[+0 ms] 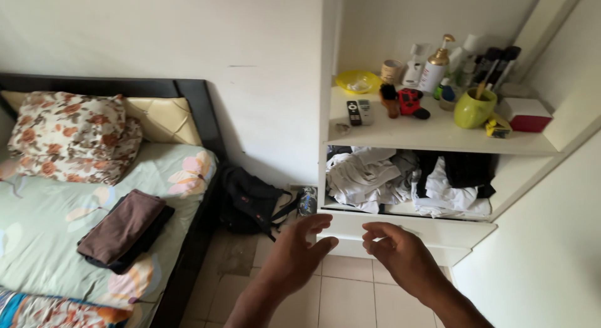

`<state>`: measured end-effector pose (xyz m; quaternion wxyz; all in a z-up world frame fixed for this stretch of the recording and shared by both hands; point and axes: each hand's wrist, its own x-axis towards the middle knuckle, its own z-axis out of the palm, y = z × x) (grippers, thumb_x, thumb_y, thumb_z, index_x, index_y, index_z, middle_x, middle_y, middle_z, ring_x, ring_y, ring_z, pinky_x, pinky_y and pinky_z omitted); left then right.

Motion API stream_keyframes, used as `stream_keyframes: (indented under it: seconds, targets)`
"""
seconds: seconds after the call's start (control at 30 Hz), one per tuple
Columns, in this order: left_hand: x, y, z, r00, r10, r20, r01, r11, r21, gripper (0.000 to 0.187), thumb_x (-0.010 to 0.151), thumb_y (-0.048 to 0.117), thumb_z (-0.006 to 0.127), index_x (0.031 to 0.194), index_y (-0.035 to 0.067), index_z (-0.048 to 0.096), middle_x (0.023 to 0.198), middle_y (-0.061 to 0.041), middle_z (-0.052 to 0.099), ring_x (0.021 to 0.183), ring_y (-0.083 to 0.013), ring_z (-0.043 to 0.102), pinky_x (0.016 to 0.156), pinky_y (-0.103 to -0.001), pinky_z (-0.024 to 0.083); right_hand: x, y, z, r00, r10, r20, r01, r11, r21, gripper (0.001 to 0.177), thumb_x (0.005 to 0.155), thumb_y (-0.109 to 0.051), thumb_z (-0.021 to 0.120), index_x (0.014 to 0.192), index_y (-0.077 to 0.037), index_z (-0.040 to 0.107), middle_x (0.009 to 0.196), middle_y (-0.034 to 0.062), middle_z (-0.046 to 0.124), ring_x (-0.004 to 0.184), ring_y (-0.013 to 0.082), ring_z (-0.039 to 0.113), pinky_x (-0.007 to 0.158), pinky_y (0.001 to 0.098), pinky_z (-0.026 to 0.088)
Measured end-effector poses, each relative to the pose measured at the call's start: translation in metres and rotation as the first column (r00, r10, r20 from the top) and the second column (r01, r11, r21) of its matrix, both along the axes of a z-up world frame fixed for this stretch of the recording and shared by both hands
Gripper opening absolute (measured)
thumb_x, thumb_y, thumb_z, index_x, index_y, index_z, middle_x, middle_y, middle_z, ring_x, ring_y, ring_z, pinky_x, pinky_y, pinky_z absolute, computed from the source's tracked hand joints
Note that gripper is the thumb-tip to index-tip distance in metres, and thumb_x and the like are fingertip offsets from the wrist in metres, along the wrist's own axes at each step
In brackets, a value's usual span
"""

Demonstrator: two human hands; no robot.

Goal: Organizing various items including remotes, a game controller, and a hairbrush on a shelf and bed.

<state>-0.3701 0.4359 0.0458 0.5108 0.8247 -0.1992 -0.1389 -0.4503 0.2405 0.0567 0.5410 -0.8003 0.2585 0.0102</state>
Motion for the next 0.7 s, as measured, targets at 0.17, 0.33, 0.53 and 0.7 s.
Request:
stream_keyframes:
  seconds: [0.17, 0.33, 0.53, 0.7]
  targets:
    - [0.008, -0.025, -0.004, 1.0, -0.014, -0.018, 0.015, 1.0, 0.017, 0.047, 0.085, 0.034, 0.069, 0.13, 0.02, 0.068, 0.127, -0.003, 0.076, 0.123, -0.0137, 0.071, 0.095, -0.033, 0.056, 0.006, -0.029, -0.013, 0.999, 0.016, -0.043, -0.017, 1.0, -0.026, 0.045, 0.086, -0.035, 0.068, 0.127, -0.02, 0.077, 0.111, -0.0036, 0.081, 0.105, 0.0111, 0.076, 0.091, 0.0257, 0.052]
    - [0.02, -0.048, -0.019, 1.0, -0.007, 0.027, 0.007, 1.0, -0.011, 0.045, 0.085, 0.032, 0.071, 0.128, 0.017, 0.069, 0.125, -0.002, 0.076, 0.117, -0.0139, 0.073, 0.085, -0.031, 0.06, 0.019, -0.052, -0.022, 0.998, 0.057, -0.019, -0.059, 0.997, -0.059, 0.044, 0.085, -0.037, 0.069, 0.125, -0.02, 0.078, 0.107, -0.0049, 0.083, 0.104, 0.0103, 0.08, 0.088, 0.0248, 0.054]
    - [0.031, -0.063, -0.007, 0.998, -0.001, -0.069, 0.002, 1.0, 0.013, 0.047, 0.085, 0.032, 0.068, 0.13, 0.018, 0.068, 0.13, 0.001, 0.073, 0.12, -0.0125, 0.069, 0.091, -0.031, 0.058, 0.046, -0.068, -0.027, 0.998, 0.058, -0.019, -0.058, 0.998, -0.029, 0.044, 0.084, -0.026, 0.072, 0.128, -0.018, 0.076, 0.118, 0.0011, 0.084, 0.103, 0.0134, 0.08, 0.093, 0.0256, 0.057]
    - [0.057, -0.067, -0.011, 0.994, -0.013, -0.111, 0.014, 1.0, 0.006, 0.05, 0.087, 0.032, 0.067, 0.134, 0.015, 0.065, 0.133, -0.002, 0.072, 0.123, -0.0147, 0.069, 0.093, -0.031, 0.059, 0.082, -0.074, -0.028, 0.996, 0.082, -0.016, -0.083, 0.992, -0.093, 0.04, 0.086, -0.02, 0.071, 0.126, -0.021, 0.077, 0.113, -0.0047, 0.082, 0.088, 0.0092, 0.067, 0.082, 0.0246, 0.05]
